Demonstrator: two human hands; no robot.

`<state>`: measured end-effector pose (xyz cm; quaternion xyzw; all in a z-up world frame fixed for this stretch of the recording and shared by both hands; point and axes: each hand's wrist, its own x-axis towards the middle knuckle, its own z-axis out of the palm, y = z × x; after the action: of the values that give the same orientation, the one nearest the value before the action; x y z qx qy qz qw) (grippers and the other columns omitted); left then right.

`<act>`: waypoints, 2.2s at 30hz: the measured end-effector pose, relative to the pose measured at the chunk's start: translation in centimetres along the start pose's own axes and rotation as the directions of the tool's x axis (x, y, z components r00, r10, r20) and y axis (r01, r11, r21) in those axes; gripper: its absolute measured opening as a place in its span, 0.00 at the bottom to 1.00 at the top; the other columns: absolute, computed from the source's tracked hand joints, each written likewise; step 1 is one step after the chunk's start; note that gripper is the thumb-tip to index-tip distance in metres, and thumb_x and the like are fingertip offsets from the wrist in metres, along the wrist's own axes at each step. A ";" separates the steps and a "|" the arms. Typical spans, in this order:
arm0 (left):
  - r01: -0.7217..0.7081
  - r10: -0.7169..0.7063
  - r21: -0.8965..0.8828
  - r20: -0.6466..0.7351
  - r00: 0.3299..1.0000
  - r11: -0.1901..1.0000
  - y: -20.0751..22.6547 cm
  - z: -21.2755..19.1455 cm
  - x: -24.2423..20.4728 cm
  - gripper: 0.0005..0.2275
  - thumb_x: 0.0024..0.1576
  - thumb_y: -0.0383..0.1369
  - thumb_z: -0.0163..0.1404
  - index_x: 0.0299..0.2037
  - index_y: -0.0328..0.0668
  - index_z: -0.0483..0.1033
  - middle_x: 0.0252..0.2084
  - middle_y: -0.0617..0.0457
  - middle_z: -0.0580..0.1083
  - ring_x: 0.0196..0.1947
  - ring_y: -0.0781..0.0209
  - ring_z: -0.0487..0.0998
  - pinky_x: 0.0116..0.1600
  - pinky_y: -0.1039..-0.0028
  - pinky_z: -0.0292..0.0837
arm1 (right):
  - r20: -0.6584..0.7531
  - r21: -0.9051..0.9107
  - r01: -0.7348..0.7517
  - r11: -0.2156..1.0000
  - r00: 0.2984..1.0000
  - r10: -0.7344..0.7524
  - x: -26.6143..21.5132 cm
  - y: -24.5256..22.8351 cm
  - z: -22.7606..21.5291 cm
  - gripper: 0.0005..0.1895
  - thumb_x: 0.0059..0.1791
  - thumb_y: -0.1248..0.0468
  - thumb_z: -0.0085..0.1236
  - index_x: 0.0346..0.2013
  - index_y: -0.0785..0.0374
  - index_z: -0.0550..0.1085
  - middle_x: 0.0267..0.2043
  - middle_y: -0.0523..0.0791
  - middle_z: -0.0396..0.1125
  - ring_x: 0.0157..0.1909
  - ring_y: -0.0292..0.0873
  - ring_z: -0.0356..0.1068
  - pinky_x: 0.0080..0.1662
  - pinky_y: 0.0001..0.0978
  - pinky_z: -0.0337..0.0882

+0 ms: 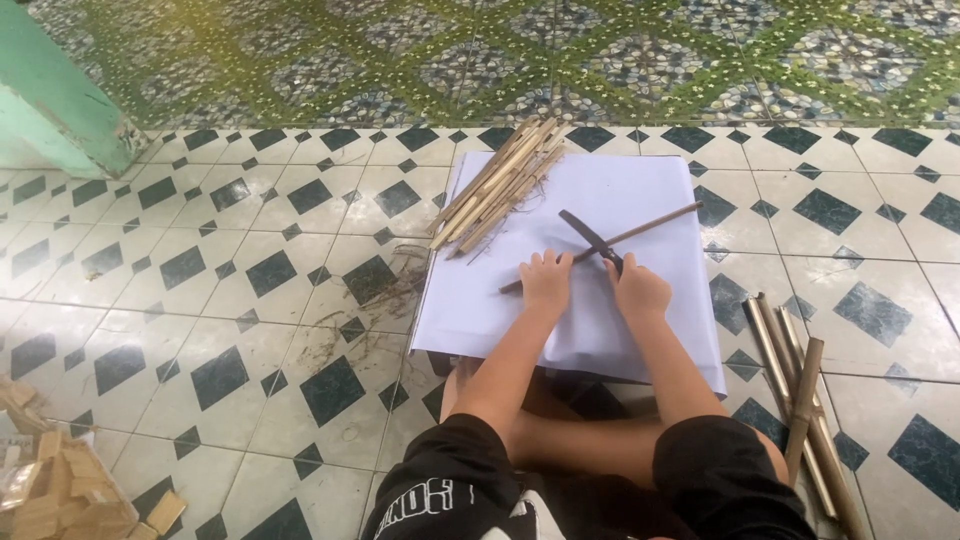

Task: Shaving and splitting thin bamboo sticks using a knife to prepare them for use.

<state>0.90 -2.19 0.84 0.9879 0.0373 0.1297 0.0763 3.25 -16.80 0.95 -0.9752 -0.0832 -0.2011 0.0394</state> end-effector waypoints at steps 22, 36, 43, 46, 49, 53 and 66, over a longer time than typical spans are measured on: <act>-0.011 0.012 0.007 -0.139 0.990 1.000 -0.4 2.5 0.7 0.08 0.58 0.39 0.35 0.37 0.52 0.67 0.29 0.54 0.65 0.34 0.58 0.67 0.38 0.67 0.59 | 0.168 -0.070 0.114 0.991 0.981 -0.101 -0.3 1.8 -0.3 0.24 0.51 0.46 0.29 0.24 0.58 0.66 0.15 0.46 0.64 0.20 0.44 0.69 0.25 0.32 0.68; 0.000 0.002 0.019 -0.097 0.995 1.000 -0.4 2.3 0.8 0.10 0.59 0.40 0.30 0.33 0.49 0.63 0.28 0.56 0.62 0.31 0.59 0.64 0.37 0.69 0.57 | 0.012 -0.097 0.139 0.986 0.990 -0.138 -0.6 1.7 0.4 0.24 0.50 0.44 0.33 0.21 0.57 0.65 0.13 0.43 0.62 0.17 0.41 0.67 0.21 0.29 0.65; -0.002 0.004 0.017 -0.085 0.996 1.000 -0.3 2.1 0.6 0.10 0.59 0.40 0.30 0.33 0.50 0.63 0.28 0.56 0.63 0.32 0.59 0.64 0.37 0.68 0.57 | 0.054 -0.092 0.136 0.986 0.990 -0.131 -0.2 1.9 -0.8 0.23 0.50 0.45 0.34 0.22 0.56 0.66 0.13 0.43 0.62 0.16 0.40 0.67 0.20 0.27 0.63; -0.008 0.010 0.028 -0.095 0.995 1.000 -0.3 1.9 0.6 0.10 0.59 0.40 0.31 0.33 0.50 0.63 0.28 0.56 0.63 0.33 0.58 0.65 0.37 0.68 0.57 | 0.067 -0.086 0.122 0.989 0.991 -0.117 -0.3 1.8 -0.5 0.24 0.50 0.45 0.33 0.21 0.56 0.66 0.12 0.42 0.62 0.16 0.39 0.66 0.19 0.27 0.63; -0.005 0.008 0.025 -0.101 0.995 1.000 -0.3 1.8 0.6 0.11 0.59 0.40 0.30 0.32 0.49 0.63 0.27 0.56 0.63 0.32 0.59 0.65 0.37 0.68 0.58 | 0.081 -0.129 0.155 0.980 0.986 -0.145 -0.4 2.5 -0.9 0.21 0.51 0.46 0.34 0.23 0.55 0.66 0.13 0.42 0.62 0.15 0.38 0.66 0.19 0.25 0.62; -0.003 0.005 0.018 -0.105 0.994 1.000 -0.3 2.0 0.8 0.11 0.59 0.40 0.29 0.31 0.50 0.63 0.27 0.56 0.63 0.32 0.58 0.65 0.36 0.68 0.57 | 0.133 -0.133 0.136 0.982 0.984 -0.118 -0.5 2.4 -1.1 0.23 0.51 0.45 0.30 0.23 0.55 0.66 0.13 0.42 0.62 0.15 0.38 0.65 0.18 0.26 0.62; 0.011 -0.011 -0.006 -0.049 0.999 1.000 0.2 0.2 0.3 0.11 0.60 0.40 0.28 0.32 0.49 0.63 0.28 0.56 0.63 0.33 0.58 0.66 0.37 0.68 0.58 | 0.160 -0.098 0.043 0.994 0.987 -0.027 1.3 4.2 1.3 0.23 0.51 0.45 0.31 0.25 0.57 0.66 0.16 0.44 0.64 0.19 0.43 0.68 0.21 0.32 0.65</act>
<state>1.29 -2.34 0.79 0.9840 0.0443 0.1535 0.0792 5.67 -20.60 0.07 -0.9873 -0.0928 -0.1277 -0.0204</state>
